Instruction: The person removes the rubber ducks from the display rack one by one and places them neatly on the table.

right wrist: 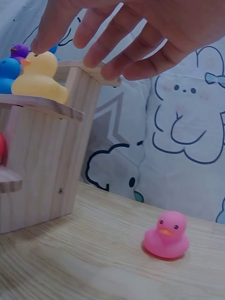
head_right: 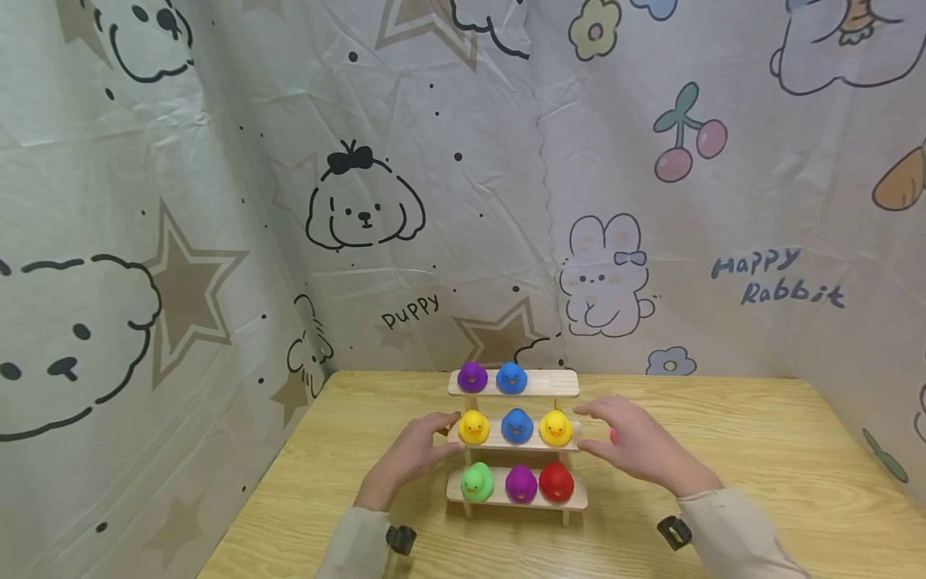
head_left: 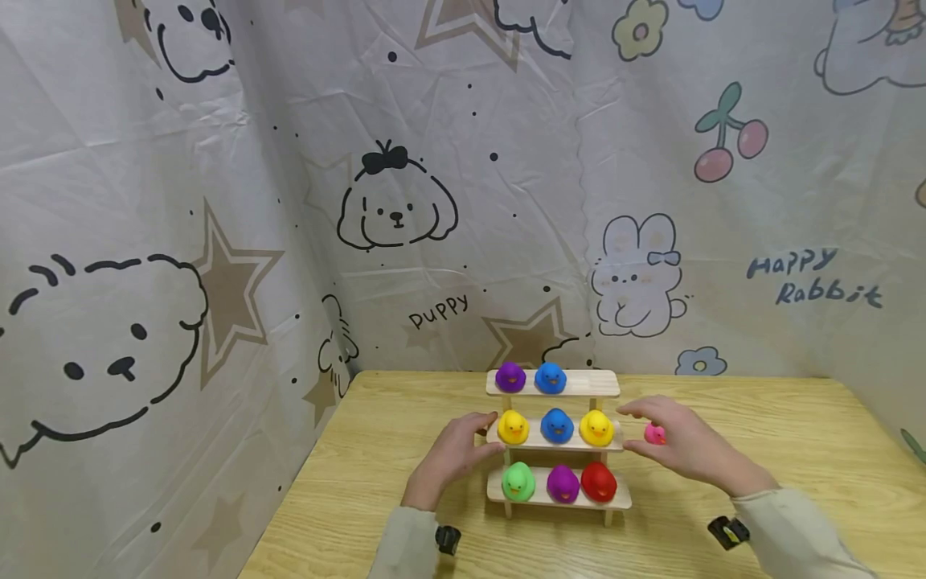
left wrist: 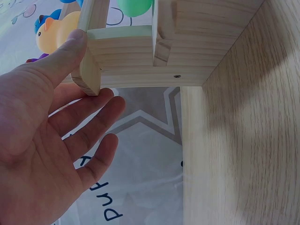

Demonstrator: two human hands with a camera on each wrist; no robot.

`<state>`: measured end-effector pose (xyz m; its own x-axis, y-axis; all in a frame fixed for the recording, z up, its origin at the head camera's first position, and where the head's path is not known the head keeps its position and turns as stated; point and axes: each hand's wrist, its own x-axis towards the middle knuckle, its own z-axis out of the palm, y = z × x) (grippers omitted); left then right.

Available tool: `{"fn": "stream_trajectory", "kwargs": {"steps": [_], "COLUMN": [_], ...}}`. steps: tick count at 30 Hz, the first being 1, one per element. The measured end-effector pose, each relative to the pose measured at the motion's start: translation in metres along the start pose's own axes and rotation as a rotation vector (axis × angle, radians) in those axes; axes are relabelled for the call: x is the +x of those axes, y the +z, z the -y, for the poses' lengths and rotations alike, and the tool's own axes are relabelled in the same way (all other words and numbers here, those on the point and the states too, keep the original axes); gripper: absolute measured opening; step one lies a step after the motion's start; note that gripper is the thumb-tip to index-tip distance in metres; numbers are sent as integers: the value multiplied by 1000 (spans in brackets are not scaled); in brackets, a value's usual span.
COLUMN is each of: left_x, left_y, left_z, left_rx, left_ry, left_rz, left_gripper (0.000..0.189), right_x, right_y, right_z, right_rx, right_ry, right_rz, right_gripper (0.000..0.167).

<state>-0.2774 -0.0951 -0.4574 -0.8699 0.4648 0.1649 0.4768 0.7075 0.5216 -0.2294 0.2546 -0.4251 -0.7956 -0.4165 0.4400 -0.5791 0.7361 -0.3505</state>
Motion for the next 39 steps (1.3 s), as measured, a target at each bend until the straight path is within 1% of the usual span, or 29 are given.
{"fn": "stream_trajectory", "kwargs": {"steps": [4, 8, 15, 18, 25, 29, 39], "left_x": [0, 0, 0, 0, -1, -1, -1], "left_y": [0, -1, -2, -2, -3, -3, -3], "left_z": [-1, -1, -2, -2, -3, -4, -3], "left_rx": [-2, -4, -2, -6, 0, 2, 5], "left_ry": [-3, 0, 0, -2, 1, 4, 10], "left_rz": [2, 2, 2, 6, 4, 2, -1], "left_gripper": [58, 58, 58, 58, 57, 57, 57], "right_x": [4, 8, 16, 17, 19, 19, 21], "right_y": [3, 6, 14, 18, 22, 24, 29], "right_z": [5, 9, 15, 16, 16, 15, 15], "right_rx": [6, -6, -20, -25, -48, -58, -73], "right_ry": [1, -18, -43, -46, -89, -89, -125], "right_rz": [9, 5, -9, -4, -13, -8, -46], "right_gripper": [47, 50, 49, 49, 46, 43, 42]}}
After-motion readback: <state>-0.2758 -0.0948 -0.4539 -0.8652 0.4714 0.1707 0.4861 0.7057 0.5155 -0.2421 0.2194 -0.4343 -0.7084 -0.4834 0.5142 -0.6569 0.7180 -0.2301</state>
